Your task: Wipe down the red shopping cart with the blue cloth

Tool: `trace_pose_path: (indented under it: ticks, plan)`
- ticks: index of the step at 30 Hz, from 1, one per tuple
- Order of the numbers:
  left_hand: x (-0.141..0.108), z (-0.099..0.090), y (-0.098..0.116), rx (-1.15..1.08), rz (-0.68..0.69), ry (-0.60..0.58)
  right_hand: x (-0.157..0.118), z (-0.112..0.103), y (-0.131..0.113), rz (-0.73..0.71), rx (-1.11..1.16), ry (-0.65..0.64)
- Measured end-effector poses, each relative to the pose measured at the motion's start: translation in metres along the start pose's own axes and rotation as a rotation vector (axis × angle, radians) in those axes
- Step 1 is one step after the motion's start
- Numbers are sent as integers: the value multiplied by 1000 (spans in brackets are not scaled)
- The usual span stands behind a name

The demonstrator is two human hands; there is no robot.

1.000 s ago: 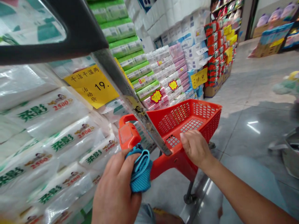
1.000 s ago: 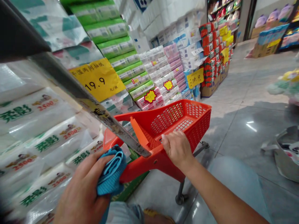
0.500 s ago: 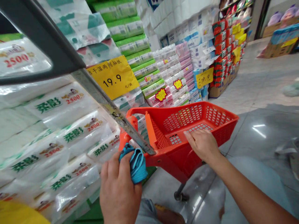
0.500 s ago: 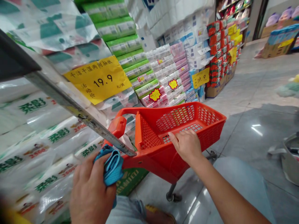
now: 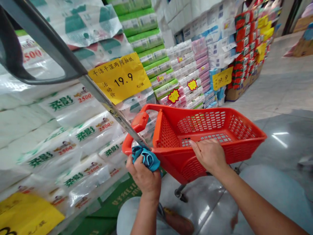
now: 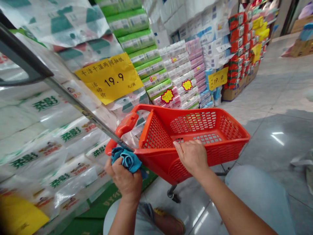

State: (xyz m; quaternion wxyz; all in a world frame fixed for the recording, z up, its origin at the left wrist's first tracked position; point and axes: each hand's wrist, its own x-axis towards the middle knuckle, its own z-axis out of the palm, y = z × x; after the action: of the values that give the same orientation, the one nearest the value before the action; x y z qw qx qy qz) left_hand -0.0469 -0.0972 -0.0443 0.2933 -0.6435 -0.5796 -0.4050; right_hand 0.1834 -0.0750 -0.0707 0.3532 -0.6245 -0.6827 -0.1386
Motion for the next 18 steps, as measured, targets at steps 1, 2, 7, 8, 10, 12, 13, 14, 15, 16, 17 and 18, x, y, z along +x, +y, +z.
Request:
trace_pose_path:
  ticks: [1, 2, 7, 8, 10, 12, 13, 14, 15, 16, 17, 18]
  plan:
    - [-5, 5, 2, -31, 14, -15, 0, 1, -2, -10, 3, 9]
    - [-8, 8, 3, -59, 46, -49, 0, 2, -3, -22, 7, 11]
    - [11, 3, -8, -21, 94, -88, -1, 3, -2, -85, 50, -66]
    - [18, 1, -10, 10, 76, -69, -2, 2, -1, -101, 77, -90]
    - [26, -1, -8, 44, 113, -109, -3, -1, -1, -121, 133, -119]
    - [29, -2, 1, 22, 233, -233, -4, -4, 0, -119, 176, -123]
    - [30, -3, 7, 1, 301, -304, -4, -6, 1, -112, 191, -123]
    - [31, -4, 12, -14, 359, -368, -4, -8, 3, -104, 202, -127]
    - [35, -6, 16, -11, 390, -415, -5, -10, 8, -96, 207, -134]
    - [40, -8, 19, 13, 387, -443, -5, -13, 15, -83, 202, -142]
    - [46, -11, 21, 54, 363, -464, -6, -15, 23, -60, 183, -151]
    - [52, -12, 24, 104, 322, -479, -6, -17, 33, -28, 149, -155]
